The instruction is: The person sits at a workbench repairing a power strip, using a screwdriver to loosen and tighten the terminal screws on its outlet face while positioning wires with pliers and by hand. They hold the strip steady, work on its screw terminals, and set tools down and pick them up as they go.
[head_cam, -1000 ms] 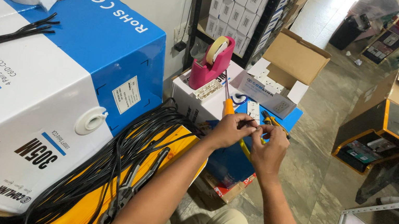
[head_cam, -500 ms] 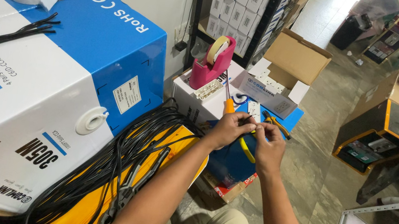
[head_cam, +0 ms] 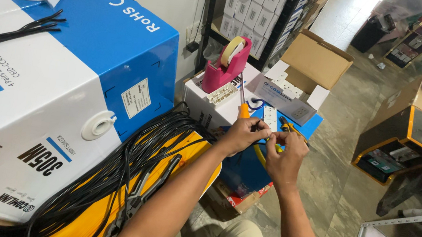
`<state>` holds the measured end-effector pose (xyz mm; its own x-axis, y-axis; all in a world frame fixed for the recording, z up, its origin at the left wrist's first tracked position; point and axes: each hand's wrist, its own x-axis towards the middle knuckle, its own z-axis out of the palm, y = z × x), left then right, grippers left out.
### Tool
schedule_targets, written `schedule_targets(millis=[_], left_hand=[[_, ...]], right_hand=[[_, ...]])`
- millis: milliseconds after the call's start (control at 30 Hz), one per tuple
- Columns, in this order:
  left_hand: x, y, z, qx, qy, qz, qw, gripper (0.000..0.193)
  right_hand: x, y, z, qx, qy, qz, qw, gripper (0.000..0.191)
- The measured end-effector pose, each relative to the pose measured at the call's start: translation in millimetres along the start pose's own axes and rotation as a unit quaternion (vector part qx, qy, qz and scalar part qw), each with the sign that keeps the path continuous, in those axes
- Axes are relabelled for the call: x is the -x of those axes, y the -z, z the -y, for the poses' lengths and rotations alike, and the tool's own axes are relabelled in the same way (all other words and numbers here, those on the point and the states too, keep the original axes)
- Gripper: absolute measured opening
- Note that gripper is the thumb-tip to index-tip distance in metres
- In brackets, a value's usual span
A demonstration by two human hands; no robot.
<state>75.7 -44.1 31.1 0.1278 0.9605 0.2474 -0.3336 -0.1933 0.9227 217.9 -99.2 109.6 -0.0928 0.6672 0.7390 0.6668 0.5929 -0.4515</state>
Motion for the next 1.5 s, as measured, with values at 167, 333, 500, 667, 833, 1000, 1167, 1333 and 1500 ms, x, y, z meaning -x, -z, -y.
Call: schedule_targets(millis=[167, 333, 500, 667, 833, 1000, 1167, 1333, 1500], left_hand=[[1.5, -4.4, -2.1, 0.073, 0.013, 0.004, 0.997, 0.017], [1.9, -0.3, -6.9, 0.133, 0.041, 0.009, 0.99, 0.014], [1.5, 0.5, -6.1, 0.105, 0.034, 0.015, 0.994, 0.013], [2.2, -1.6, -2.2, 0.121, 0.038, 0.024, 0.992, 0.015], [0.8, 1.2, 0.4, 0.147, 0.057, 0.039, 0.987, 0.019], [0.7, 2.1, 0.8, 0.136, 0.057, 0.065, 0.987, 0.02], [1.7, 6.3, -0.9, 0.14, 0.074, 0.088, 0.983, 0.021], [2.6, 9.8, -2.4, 0.149, 0.103, 0.119, 0.976, 0.021], [3.0, 7.6, -5.9, 0.108, 0.131, 0.122, 0.978, 0.021]], right_hand=[[4.9, -5.8, -0.6, 0.009, -0.029, -0.016, 0.999, 0.011], [4.9, -12.4, -8.8, -0.089, -0.109, -0.006, 0.99, 0.01], [7.0, -12.4, -16.7, -0.11, -0.146, 0.014, 0.983, 0.014], [12.2, -20.5, -29.9, -0.166, -0.215, 0.032, 0.962, 0.017], [16.0, -32.7, -51.1, -0.363, -0.363, 0.073, 0.855, 0.017], [6.0, -26.9, -59.1, -0.452, -0.446, 0.156, 0.756, 0.02], [0.6, -3.0, -46.6, -0.388, -0.314, 0.149, 0.854, 0.022], [-12.6, 8.6, -51.2, -0.372, -0.265, 0.204, 0.866, 0.017], [-14.8, 16.2, -58.8, -0.237, -0.198, 0.252, 0.917, 0.016]])
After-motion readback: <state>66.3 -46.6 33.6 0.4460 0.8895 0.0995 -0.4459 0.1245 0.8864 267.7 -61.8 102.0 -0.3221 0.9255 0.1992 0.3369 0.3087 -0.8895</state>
